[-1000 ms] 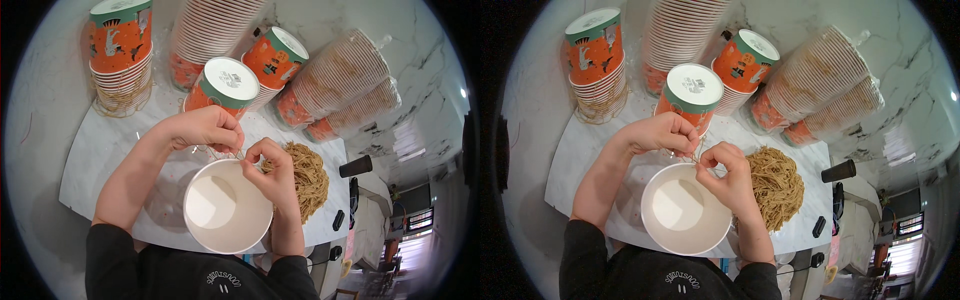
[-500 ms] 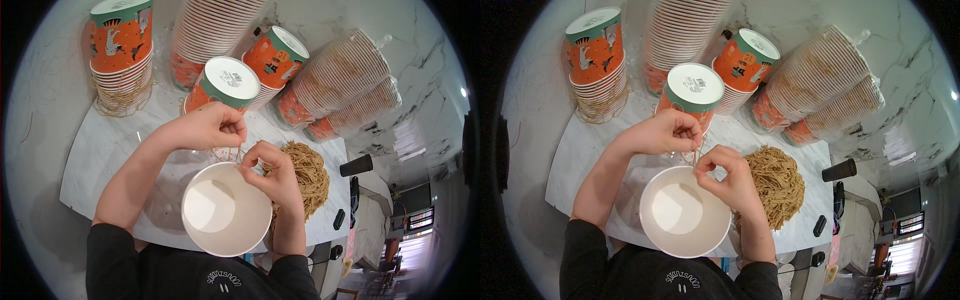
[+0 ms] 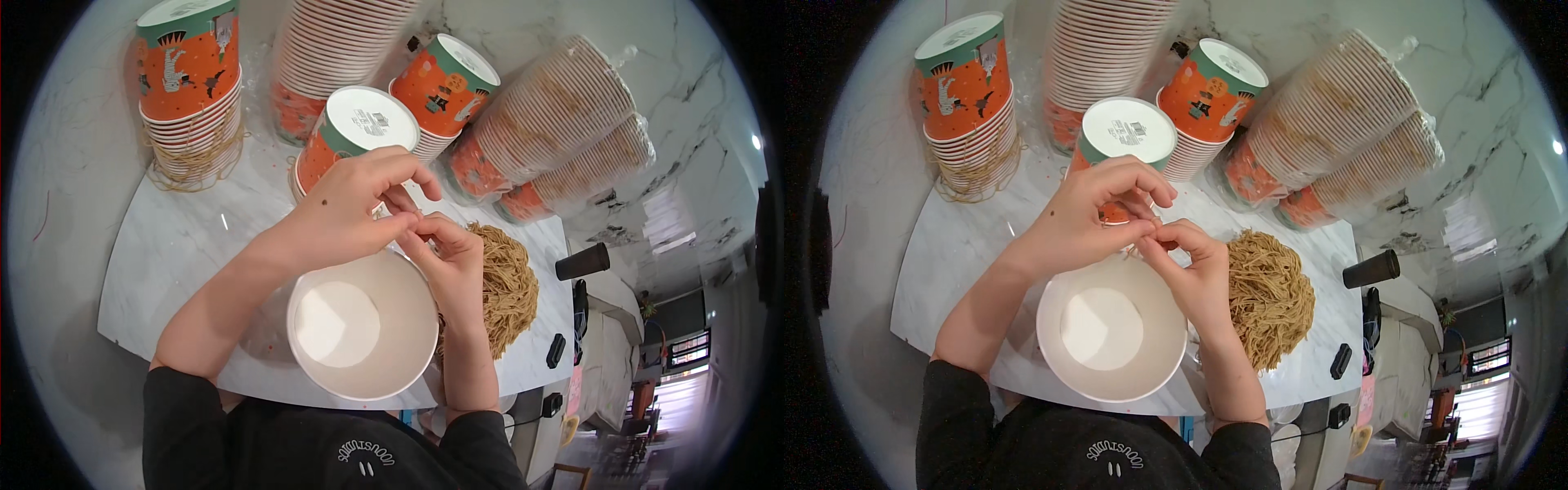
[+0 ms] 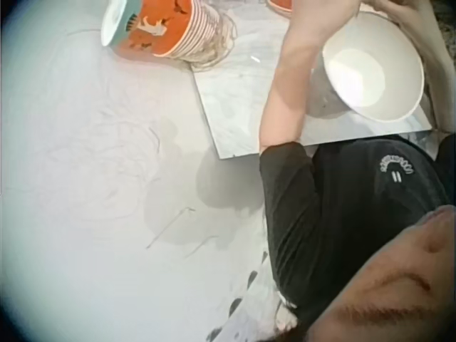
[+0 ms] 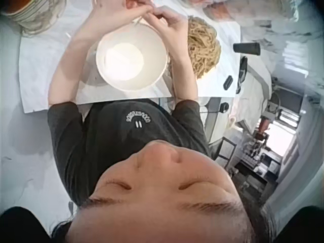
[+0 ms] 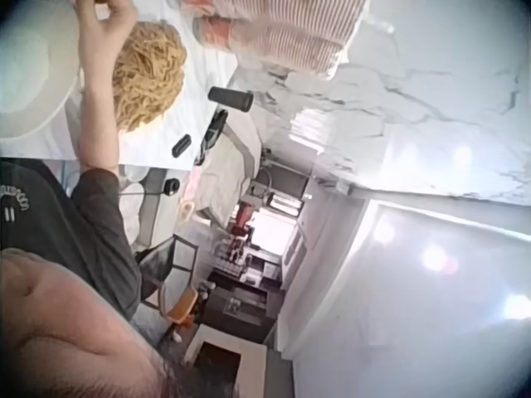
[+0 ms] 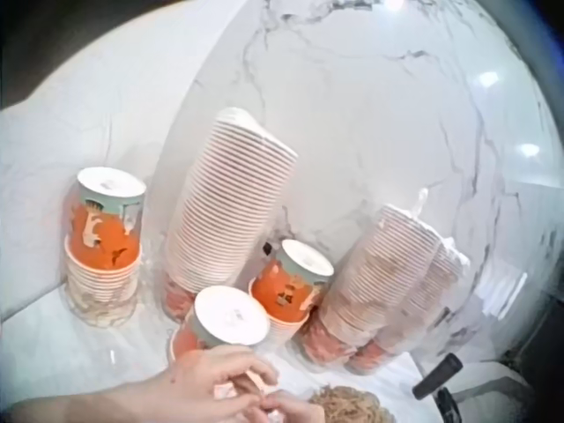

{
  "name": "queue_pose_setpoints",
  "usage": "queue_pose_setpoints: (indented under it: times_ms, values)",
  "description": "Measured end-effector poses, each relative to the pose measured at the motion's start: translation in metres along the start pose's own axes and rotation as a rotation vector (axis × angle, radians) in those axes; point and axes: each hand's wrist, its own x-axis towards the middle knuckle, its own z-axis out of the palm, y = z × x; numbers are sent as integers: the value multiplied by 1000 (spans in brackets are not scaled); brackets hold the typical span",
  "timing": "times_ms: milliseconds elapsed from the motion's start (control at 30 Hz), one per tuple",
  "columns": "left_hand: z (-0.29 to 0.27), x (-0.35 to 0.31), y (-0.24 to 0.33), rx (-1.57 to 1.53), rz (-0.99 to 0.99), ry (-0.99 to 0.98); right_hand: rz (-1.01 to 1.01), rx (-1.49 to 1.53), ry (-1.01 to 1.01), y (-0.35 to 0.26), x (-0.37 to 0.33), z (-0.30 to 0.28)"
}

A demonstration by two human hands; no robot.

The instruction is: Tying rubber bands together and organizing stacks of paper cups on a table.

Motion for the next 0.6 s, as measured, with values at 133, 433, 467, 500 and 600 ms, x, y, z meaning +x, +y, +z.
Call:
queue_pose_setpoints:
  times_ms: [133,433,467,500,600]
  values:
    - [1,0,0,22,81,111,-117,-254,-88,-3,-2,-1]
    - [0,-3,4,-165,25,29,117,232,-135,0,6,-15]
    - [1,-3,0,-159,24,-4,82,399,-152,-1,12,-23]
    - [0,-3,0,-159,21,-4,46,565,-168,-4,17,-28]
    - [-4,-4,6,-60,-61,-60,43,914,-50,-5,15,-60]
